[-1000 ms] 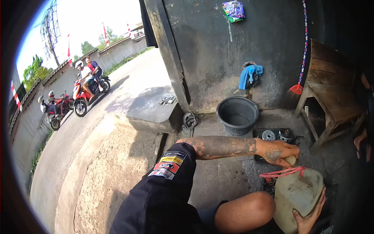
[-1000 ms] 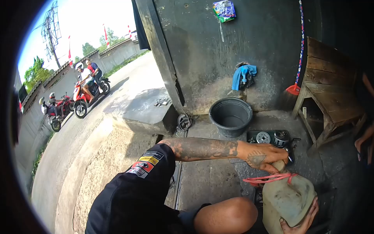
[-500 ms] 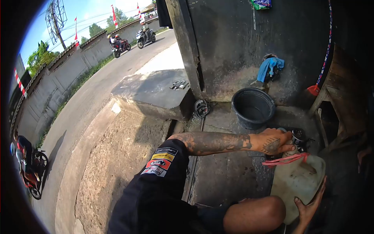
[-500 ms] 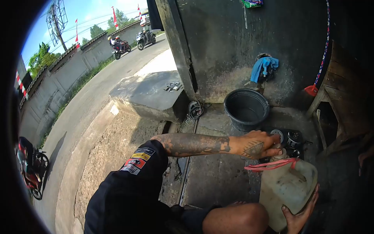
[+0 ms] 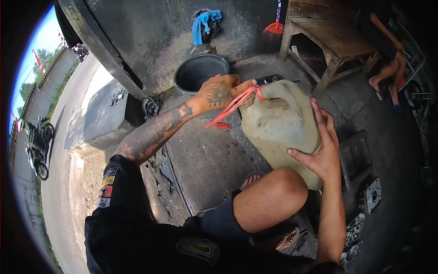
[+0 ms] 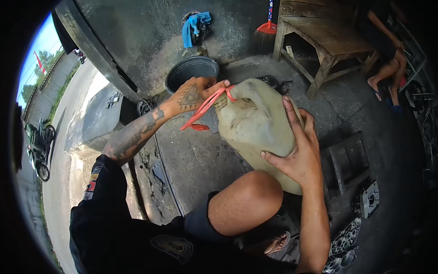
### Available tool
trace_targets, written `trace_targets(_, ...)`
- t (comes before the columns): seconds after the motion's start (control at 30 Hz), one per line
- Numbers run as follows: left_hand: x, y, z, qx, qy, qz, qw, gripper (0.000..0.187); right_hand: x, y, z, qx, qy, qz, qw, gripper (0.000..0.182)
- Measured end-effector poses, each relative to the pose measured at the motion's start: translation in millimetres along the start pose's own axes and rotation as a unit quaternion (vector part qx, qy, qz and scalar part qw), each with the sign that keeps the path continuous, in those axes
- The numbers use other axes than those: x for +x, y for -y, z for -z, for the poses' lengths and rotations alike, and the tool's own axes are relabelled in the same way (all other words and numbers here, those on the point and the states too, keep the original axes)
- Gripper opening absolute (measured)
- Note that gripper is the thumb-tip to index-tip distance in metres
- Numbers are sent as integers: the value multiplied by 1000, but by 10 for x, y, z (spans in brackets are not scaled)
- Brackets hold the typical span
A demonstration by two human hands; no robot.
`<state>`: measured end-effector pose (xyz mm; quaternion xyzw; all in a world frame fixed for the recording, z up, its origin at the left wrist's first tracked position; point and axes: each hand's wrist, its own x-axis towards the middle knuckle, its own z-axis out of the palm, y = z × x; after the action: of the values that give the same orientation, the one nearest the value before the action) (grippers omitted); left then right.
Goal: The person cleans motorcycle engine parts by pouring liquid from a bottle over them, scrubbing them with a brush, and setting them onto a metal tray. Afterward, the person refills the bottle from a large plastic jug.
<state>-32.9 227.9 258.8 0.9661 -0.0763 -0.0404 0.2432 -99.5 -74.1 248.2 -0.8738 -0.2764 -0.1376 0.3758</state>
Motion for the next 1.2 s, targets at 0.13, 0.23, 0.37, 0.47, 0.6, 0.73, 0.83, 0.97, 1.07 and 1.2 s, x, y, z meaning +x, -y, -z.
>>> trace_targets(0.13,129,150,25,-44,22,-114,992,70,83,48,41,-23,-12,-13,1000,116)
trace_targets(0.23,133,82,77,-165,73,60,982,78,88,25,39,-29,-18,-5,999,114)
trace_targets(0.37,163,74,66,-210,53,60,974,62,52,-2,34,-31,-17,4,999,113)
trace_targets(0.47,158,-26,103,-141,70,120,980,66,38,2,24,-30,-22,9,999,113)
trace_targets(0.6,299,405,-102,17,26,-18,999,62,58,-39,2,-6,-21,18,1000,113)
trace_targets(0.73,247,336,-72,87,83,-131,984,41,35,-23,-15,-11,-4,9,1000,112)
trace_targets(0.83,372,380,-84,-44,200,5,979,34,15,-34,-1,-9,4,15,1000,112)
trace_targets(0.97,659,563,-111,-177,429,240,853,40,2,-48,11,-18,7,20,1000,111)
trace_targets(1.07,585,515,-87,-243,477,202,820,45,1,-25,45,-6,19,11,1000,111)
trace_targets(1.2,335,386,-188,-146,269,121,944,58,-25,-33,42,-36,25,19,999,110)
